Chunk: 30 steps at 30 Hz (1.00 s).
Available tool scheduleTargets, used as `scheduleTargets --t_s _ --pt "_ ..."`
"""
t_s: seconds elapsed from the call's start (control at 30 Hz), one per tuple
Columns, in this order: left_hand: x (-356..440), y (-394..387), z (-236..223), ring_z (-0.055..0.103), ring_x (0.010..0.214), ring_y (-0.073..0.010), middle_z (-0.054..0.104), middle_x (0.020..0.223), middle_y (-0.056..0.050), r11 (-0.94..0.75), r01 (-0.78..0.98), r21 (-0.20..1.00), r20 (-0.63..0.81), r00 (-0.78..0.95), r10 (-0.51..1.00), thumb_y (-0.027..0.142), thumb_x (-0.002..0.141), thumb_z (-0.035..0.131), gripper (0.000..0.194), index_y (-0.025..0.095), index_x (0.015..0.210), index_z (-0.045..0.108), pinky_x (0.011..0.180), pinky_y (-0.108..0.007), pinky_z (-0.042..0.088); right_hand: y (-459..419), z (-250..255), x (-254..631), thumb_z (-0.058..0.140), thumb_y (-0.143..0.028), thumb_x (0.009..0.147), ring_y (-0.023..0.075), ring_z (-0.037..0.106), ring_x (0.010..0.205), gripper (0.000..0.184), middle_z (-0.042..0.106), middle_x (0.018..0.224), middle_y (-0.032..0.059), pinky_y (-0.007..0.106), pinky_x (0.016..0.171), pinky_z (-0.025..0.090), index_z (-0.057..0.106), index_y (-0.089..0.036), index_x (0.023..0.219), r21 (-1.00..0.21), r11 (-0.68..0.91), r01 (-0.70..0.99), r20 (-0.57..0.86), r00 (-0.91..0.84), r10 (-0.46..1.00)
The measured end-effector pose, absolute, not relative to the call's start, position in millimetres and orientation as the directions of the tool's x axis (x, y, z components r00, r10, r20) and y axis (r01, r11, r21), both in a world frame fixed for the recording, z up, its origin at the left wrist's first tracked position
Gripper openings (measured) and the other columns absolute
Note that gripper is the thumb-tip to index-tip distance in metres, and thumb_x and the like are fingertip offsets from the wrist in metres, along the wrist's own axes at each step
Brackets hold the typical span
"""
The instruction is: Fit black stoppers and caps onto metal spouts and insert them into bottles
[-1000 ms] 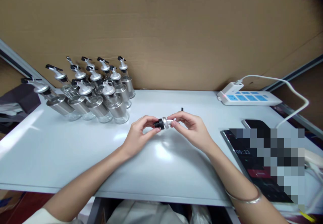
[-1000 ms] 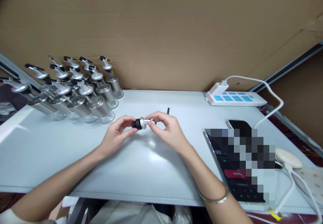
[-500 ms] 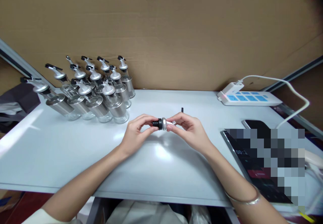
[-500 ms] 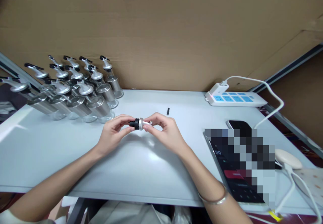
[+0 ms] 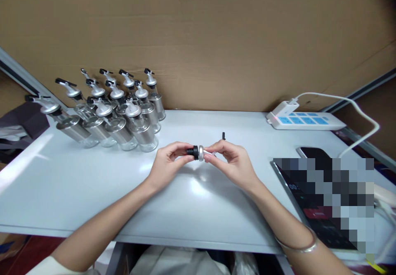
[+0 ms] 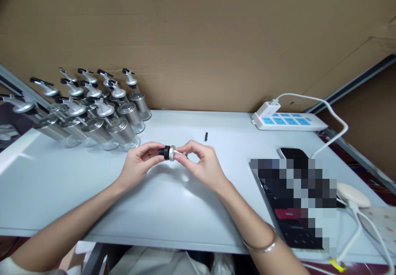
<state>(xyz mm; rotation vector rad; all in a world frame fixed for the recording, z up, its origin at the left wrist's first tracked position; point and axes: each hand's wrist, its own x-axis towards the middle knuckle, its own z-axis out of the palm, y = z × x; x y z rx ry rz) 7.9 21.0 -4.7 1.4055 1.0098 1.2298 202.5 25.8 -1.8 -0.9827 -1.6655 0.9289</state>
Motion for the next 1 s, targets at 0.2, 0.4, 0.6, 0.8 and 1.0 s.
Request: scheduleTargets --t_s 0.2,0.4,0.6,0.8,1.0 --pt "5 23 -4 0.068 0.078 -0.0166 0.073 0.085 -0.004 -0.202 -0.009 0.979 0.2 0.17 0.965 0.018 0.068 0.074 0.015 0.016 0.083 0.074 0.077 -0.029 0.055 25 -3 199 0.073 -0.031 0.076 0.0186 0.069 0.068 0.015 0.073 0.074 0.0051 0.031 0.066 0.052 0.065 -0.019 0.074 -0.918 0.361 0.167 0.32 -0.227 0.92" --pt "5 24 -9 0.067 0.078 -0.0173 0.073 0.083 -0.005 -0.204 -0.008 0.979 0.202 0.186 0.961 0.017 0.067 0.075 0.014 0.017 0.081 0.074 0.076 -0.029 0.054 23 -2 197 0.071 -0.03 0.076 0.0188 0.068 0.066 0.014 0.073 0.071 0.0051 0.031 0.065 0.051 0.065 -0.018 0.072 -0.926 0.332 0.18 0.285 -0.242 0.927" --pt "2 26 -11 0.065 0.078 -0.0169 0.071 0.083 -0.005 -0.283 0.048 0.958 0.266 0.218 0.939 0.018 0.072 0.073 0.012 0.017 0.084 0.074 0.075 -0.028 0.051 23 -4 195 0.069 -0.033 0.078 0.0186 0.067 0.067 0.015 0.071 0.071 0.0045 0.032 0.066 0.052 0.065 -0.019 0.074 -0.92 0.333 0.205 0.277 -0.26 0.925" --pt "3 25 -9 0.06 0.079 -0.0138 0.065 0.086 -0.004 -0.461 0.268 0.846 0.427 0.178 0.887 0.015 0.078 0.069 0.014 0.018 0.091 0.07 0.076 -0.026 0.049 17 2 186 0.059 -0.025 0.084 0.0213 0.061 0.085 0.012 0.062 0.092 0.0091 0.038 0.079 0.051 0.07 -0.021 0.086 -0.716 0.516 0.47 0.526 -0.123 0.842" --pt "7 21 -12 0.057 0.08 -0.0136 0.061 0.086 -0.002 -0.498 0.322 0.805 0.444 0.23 0.866 0.016 0.079 0.068 0.015 0.019 0.094 0.066 0.075 -0.026 0.048 15 3 182 0.058 -0.029 0.082 0.0158 0.062 0.063 0.021 0.067 0.074 0.0032 0.028 0.057 0.05 0.063 -0.02 0.1 -0.907 0.238 0.348 0.171 -0.212 0.962"
